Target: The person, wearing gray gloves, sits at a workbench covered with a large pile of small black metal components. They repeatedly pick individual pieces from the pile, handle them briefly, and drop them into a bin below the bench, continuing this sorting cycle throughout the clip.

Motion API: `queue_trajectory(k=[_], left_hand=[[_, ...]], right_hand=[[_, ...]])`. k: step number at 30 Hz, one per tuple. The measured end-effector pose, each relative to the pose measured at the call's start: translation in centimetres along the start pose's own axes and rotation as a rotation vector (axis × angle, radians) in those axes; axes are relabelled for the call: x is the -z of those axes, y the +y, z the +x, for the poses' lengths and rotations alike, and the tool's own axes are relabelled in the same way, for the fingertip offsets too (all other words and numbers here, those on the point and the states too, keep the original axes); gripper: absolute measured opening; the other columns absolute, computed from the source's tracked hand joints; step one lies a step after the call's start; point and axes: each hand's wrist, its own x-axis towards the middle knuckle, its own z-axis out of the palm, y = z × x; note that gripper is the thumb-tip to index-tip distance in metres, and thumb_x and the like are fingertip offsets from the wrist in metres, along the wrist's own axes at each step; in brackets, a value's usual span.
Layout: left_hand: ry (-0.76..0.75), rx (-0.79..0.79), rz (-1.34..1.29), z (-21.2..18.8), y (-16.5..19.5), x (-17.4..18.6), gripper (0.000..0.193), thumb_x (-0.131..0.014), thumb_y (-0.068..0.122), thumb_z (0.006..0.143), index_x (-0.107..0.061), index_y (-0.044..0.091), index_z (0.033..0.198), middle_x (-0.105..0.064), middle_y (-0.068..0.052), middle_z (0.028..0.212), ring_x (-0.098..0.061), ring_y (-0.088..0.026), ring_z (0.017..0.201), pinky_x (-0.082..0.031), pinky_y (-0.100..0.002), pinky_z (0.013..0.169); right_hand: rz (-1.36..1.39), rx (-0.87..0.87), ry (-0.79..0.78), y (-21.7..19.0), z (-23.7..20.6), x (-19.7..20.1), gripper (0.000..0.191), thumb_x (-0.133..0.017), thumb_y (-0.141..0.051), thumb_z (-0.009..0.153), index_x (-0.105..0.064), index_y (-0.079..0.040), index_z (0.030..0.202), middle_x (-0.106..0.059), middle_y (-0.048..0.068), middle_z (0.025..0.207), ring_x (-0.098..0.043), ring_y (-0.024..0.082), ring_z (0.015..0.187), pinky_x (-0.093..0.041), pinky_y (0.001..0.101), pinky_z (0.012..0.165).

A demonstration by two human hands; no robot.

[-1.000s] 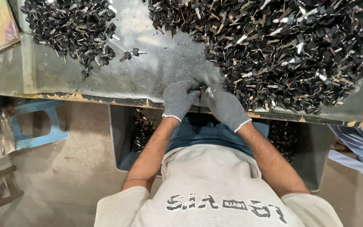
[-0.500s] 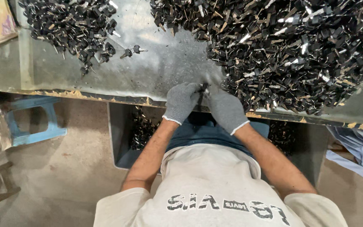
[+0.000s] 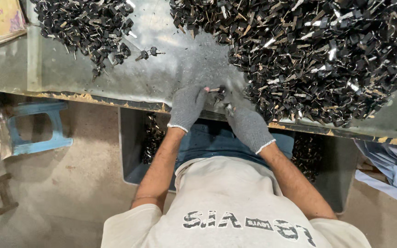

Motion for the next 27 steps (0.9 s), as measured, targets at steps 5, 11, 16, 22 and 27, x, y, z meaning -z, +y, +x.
queue_trajectory(k=[5,11,16,22,27], left_hand=[[-0.045,-0.330,0.060,3.0,1.1,-1.0,0.041,-0.069,0.010,0.079,-0.072,0.007,0.119,-0.070,-0.017,0.112,-0.064,-0.041,0.107,-0.052,-0.049,0.092],[-0.185,-0.207,0.004,3.2,1.0,-1.6,0.044,-0.076,0.011,0.079,-0.068,0.012,0.123,-0.068,-0.016,0.114,-0.064,-0.040,0.109,-0.051,-0.049,0.095],[0.084,-0.255,-0.042,1.1,0.5,-1.8,0.057,-0.074,0.007,0.074,-0.063,0.005,0.130,-0.062,-0.022,0.126,-0.060,-0.044,0.113,-0.051,-0.050,0.094],[0.032,-0.239,0.231,1.0,2.1,-3.7,0.038,-0.075,0.009,0.079,-0.071,0.016,0.117,-0.067,-0.014,0.118,-0.063,-0.040,0.112,-0.053,-0.049,0.092],[0.011,-0.033,0.016,0.2,1.7,-4.1,0.031,-0.075,0.018,0.083,-0.068,0.011,0.113,-0.072,-0.013,0.102,-0.069,-0.036,0.095,-0.053,-0.050,0.080]], right_hand=[[-0.188,0.161,-0.110,-1.6,2.0,0.7,0.045,-0.075,-0.024,0.073,-0.066,0.000,0.110,-0.067,0.029,0.109,-0.068,0.046,0.095,-0.056,0.0564,0.075],[0.028,-0.398,-0.231,-1.9,1.9,1.1,0.071,-0.059,-0.024,0.105,-0.028,-0.007,0.167,-0.068,0.030,0.113,-0.068,0.046,0.101,-0.056,0.0559,0.088],[0.009,0.022,0.063,-1.0,0.5,1.1,0.081,-0.066,-0.017,0.092,-0.023,-0.006,0.160,-0.058,0.032,0.138,-0.065,0.048,0.109,-0.054,0.0535,0.092],[-0.082,-0.133,-0.161,0.6,1.6,-0.1,0.047,-0.058,-0.019,0.100,-0.046,0.001,0.141,-0.067,0.031,0.114,-0.071,0.044,0.097,-0.058,0.0542,0.082],[-0.103,-0.238,-0.054,1.6,0.1,-0.7,0.030,-0.062,-0.021,0.097,-0.058,0.002,0.115,-0.070,0.027,0.081,-0.071,0.046,0.074,-0.057,0.0550,0.064]])
